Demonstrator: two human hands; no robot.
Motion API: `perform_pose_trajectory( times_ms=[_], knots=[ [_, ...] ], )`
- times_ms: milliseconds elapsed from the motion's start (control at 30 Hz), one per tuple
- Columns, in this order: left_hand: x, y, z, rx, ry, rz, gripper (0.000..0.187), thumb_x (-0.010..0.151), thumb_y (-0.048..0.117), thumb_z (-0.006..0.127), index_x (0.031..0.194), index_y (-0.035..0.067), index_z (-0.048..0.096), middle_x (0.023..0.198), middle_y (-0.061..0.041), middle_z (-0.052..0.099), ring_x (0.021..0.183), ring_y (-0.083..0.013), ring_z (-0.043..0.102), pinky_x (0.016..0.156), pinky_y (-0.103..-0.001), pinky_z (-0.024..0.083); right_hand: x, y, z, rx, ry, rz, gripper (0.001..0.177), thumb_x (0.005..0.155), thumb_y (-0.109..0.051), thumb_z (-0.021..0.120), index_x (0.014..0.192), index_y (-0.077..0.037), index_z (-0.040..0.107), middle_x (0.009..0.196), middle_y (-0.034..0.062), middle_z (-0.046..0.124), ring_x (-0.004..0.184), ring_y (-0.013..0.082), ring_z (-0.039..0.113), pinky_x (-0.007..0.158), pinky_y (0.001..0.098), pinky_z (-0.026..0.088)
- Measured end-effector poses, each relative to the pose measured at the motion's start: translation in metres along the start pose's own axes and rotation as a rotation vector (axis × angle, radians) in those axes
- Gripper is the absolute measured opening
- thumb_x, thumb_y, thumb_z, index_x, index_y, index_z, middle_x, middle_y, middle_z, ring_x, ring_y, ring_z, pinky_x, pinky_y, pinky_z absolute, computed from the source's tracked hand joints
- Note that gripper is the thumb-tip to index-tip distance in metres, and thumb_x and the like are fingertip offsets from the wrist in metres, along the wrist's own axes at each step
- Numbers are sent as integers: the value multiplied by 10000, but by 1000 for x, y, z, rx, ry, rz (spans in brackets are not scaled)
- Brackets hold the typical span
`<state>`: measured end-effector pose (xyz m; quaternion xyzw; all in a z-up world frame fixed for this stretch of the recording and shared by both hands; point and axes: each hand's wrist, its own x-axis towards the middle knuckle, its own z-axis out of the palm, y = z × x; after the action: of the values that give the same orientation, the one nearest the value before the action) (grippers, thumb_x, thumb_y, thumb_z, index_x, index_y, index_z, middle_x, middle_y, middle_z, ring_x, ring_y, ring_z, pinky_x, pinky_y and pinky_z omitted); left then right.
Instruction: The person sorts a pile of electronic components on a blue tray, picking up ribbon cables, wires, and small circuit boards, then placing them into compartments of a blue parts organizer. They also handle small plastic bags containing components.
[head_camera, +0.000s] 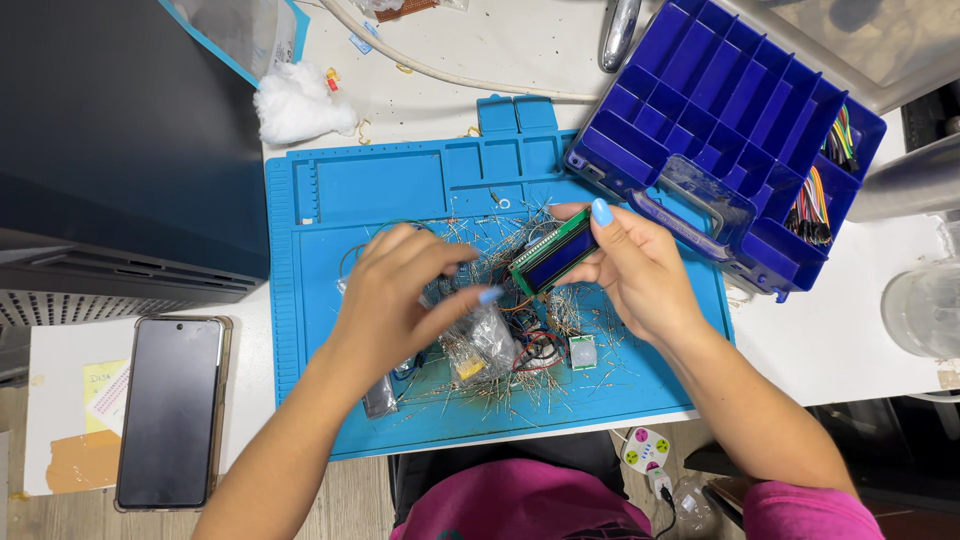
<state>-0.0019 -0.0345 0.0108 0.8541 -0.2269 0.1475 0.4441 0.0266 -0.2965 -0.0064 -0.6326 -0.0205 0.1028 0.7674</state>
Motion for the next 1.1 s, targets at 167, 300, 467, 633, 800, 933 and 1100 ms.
perform_pose_trajectory(
  times_ms=[167,300,467,633,800,933,1100],
  knots=[
    [-2,7,7,-23,-31,53,679,738,349,961,1315,111,694,973,-76,740,946,-299,674,884,-436,527,-7,-2,17,40,-14,38,457,1087,-255,477,1317,105,639,1072,319,763,887,334,794,773,473,692],
    [-8,6,17,11,-14,134,610,785,318,936,1304,91,710,1025,-77,756,959,-285,692,871,-419,541,-8,13,17,-44,-13,6,352,1050,-155,554,1263,101,668,1026,304,778,813,325,805,723,455,704],
    [-12,3,25,59,31,234,458,829,329,903,1173,58,767,930,-78,752,868,-271,693,794,-390,551,-9,25,18,-285,-70,-100,486,840,-124,851,1257,39,661,979,252,779,501,113,671,462,248,617],
    [-21,-5,35,153,112,323,417,899,390,843,1141,56,783,870,-75,734,789,-253,677,726,-375,544,-20,19,31,-186,-130,-63,921,646,-3,968,1407,-47,451,1104,166,625,972,254,760,885,411,694],
    [-13,8,29,142,142,346,431,873,357,878,1101,6,776,829,-112,727,753,-280,669,687,-383,523,-14,18,18,-245,-129,-90,556,861,-40,801,1361,-21,558,739,125,662,618,143,595,592,266,521],
    [-11,16,28,144,162,350,468,830,366,910,1081,-8,784,784,-121,726,726,-280,664,686,-377,504,-14,11,21,-209,25,-12,353,1093,-236,518,1267,8,705,794,214,784,680,196,777,617,346,683],
    [-11,15,30,135,169,359,460,841,360,899,1071,-20,779,781,-128,722,725,-285,664,683,-381,504,-15,9,28,-163,5,-9,374,1060,-233,516,1282,20,680,802,189,776,687,192,781,630,355,685]
  ],
)
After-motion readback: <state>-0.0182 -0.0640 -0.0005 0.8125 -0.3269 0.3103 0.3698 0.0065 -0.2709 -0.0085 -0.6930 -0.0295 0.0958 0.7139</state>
